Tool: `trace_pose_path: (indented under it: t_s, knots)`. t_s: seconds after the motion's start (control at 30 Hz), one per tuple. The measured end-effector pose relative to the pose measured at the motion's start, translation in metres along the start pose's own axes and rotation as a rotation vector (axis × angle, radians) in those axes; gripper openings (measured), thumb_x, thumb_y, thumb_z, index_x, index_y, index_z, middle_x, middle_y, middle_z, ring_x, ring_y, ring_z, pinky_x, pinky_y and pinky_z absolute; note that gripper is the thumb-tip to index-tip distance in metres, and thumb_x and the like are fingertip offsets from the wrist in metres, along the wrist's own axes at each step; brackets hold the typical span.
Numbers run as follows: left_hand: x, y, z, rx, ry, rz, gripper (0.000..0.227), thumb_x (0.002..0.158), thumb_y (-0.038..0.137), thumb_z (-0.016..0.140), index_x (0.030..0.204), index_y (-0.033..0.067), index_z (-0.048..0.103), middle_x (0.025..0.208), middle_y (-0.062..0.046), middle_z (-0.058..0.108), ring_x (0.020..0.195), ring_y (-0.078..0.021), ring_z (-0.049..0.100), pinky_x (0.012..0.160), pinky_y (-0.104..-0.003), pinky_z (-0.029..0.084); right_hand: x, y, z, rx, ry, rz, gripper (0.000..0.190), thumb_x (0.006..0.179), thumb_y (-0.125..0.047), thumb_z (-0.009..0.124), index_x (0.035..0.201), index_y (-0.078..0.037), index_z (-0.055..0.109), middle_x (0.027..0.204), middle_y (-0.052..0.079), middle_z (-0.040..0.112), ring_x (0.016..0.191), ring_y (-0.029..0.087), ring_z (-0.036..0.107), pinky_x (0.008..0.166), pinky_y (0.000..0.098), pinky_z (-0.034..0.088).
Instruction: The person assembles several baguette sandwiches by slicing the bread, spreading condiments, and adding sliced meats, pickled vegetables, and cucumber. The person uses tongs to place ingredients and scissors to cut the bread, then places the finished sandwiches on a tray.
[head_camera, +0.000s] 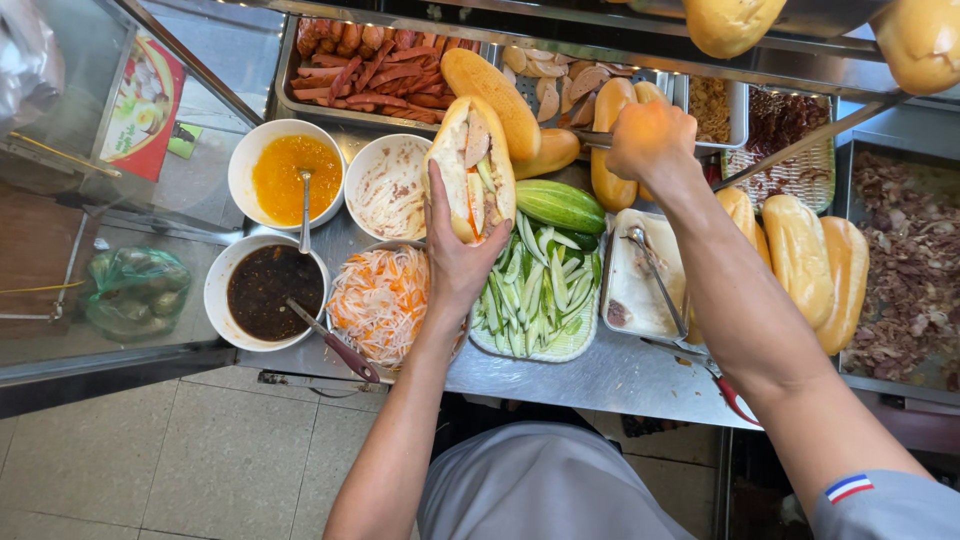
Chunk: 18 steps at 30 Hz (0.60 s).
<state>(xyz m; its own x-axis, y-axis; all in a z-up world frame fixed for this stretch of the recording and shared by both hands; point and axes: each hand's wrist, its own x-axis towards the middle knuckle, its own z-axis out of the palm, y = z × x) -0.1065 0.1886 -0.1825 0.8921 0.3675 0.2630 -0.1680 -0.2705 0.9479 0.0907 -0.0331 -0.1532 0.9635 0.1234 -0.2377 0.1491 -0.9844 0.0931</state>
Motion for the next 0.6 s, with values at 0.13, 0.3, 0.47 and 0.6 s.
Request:
trace_pose_path:
  t_s: [0.13,0.3,0.47,0.6]
  knots:
    - [0.003,0.003,0.0,-0.03,-0.012,-0.072,0.112,0.079,0.007,0.082,0.166,0.0041,0.011,0.151,-0.028,0.044,0.138,-0.0363,0.053,0.116,-0.042,0.045,-0.043,0.016,-0.017,0.158,0.073,0.024,0.032,0.084,-0.027,0.074,0.115,-0.023,0.08,0.1,0.018,0.075,0.093,0.04,0.071,0.085,0.0479,0.056]
    - [0.007,0.005,0.015,0.035,-0.007,0.006,0.112,0.08,0.006,0.082,0.166,0.0063,0.01,0.152,-0.03,0.043,0.14,-0.0388,0.051,0.119,-0.044,0.043,-0.102,0.051,-0.05,0.56,0.129,-0.015,0.04,0.089,-0.031,0.076,0.127,-0.02,0.077,0.091,0.017,0.077,0.08,0.028,0.074,0.081,0.0405,0.056]
    - [0.006,0.008,0.028,0.098,-0.032,-0.045,0.113,0.08,0.01,0.082,0.166,0.0088,0.01,0.148,-0.03,0.046,0.137,-0.0405,0.053,0.117,-0.045,0.043,-0.145,0.044,-0.075,0.891,0.007,-0.026,0.042,0.09,-0.028,0.075,0.13,-0.017,0.075,0.091,0.011,0.079,0.065,0.022,0.064,0.064,0.0363,0.049]
    - [0.005,0.01,0.032,0.17,-0.046,0.002,0.121,0.076,0.01,0.089,0.164,0.006,0.007,0.151,-0.036,0.038,0.139,-0.0461,0.044,0.117,-0.049,0.035,-0.161,0.023,-0.063,0.797,0.054,-0.198,0.04,0.088,-0.026,0.079,0.126,-0.015,0.077,0.09,0.01,0.078,0.071,0.015,0.067,0.067,0.0296,0.05]
